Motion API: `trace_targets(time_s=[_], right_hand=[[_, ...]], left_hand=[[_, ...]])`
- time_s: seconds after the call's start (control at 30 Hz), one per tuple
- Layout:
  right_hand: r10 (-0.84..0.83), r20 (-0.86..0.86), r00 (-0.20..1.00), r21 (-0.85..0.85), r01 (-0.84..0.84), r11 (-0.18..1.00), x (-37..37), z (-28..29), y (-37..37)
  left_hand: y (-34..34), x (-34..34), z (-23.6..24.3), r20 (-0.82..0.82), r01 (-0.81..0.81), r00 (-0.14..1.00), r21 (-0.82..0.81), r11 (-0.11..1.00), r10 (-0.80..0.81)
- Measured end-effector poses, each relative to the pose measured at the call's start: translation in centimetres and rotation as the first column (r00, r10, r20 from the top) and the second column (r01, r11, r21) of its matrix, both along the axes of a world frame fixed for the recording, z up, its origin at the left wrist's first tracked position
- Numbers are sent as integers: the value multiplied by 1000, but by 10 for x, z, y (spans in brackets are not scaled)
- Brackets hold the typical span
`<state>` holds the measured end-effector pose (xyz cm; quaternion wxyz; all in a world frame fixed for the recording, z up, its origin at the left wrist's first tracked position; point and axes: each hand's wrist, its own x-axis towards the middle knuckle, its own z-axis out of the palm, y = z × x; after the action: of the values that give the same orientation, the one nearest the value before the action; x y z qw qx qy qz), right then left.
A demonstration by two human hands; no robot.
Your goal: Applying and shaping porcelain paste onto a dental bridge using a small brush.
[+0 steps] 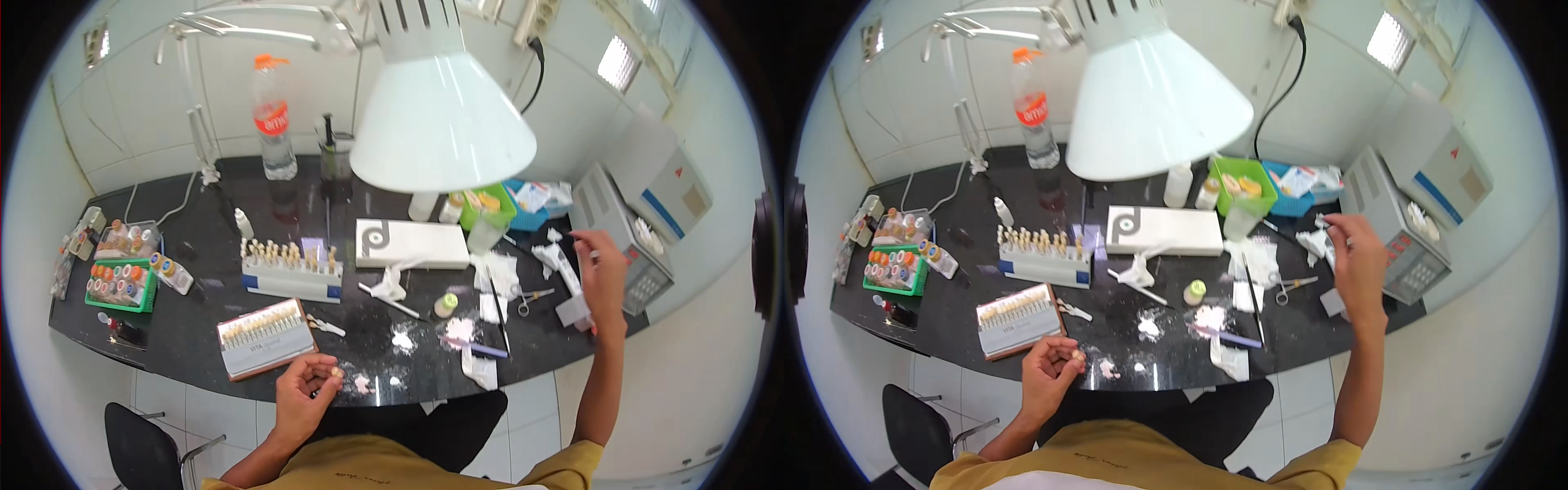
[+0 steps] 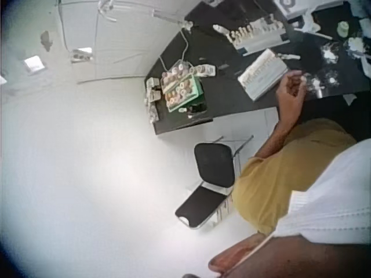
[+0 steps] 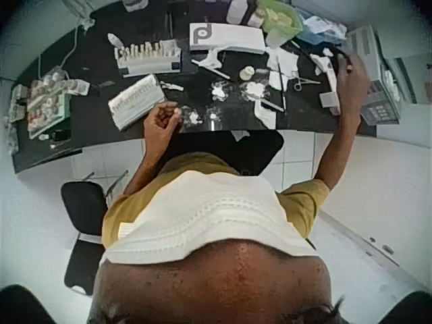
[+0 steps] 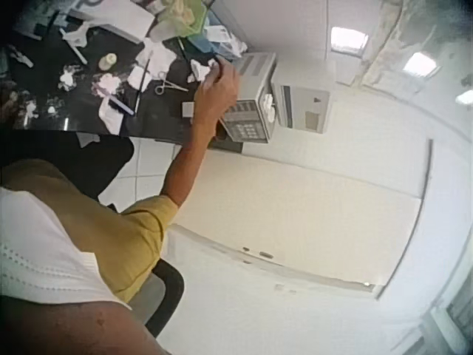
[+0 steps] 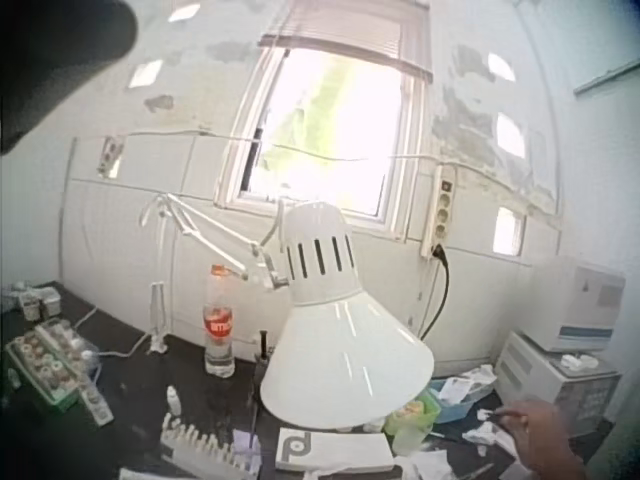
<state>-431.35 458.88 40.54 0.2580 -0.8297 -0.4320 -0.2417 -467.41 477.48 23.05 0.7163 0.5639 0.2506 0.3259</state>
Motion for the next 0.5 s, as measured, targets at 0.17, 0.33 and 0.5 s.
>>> trace_targets(time_s=[0.17,0.33,0.5], right_hand=[[330,74,941,493,-322,808,-43,100,59],[640,331,694,497,-704,507,-90,166,159],[711,284,643,328,-762,558,-110,182,224]], left_hand=[[1,-3,3,72,73,995,-35,997,-70],[-6,2,3,128,117,986,-66,991,-108],[-7,-1,2,118,138,985,-77,987,-129]])
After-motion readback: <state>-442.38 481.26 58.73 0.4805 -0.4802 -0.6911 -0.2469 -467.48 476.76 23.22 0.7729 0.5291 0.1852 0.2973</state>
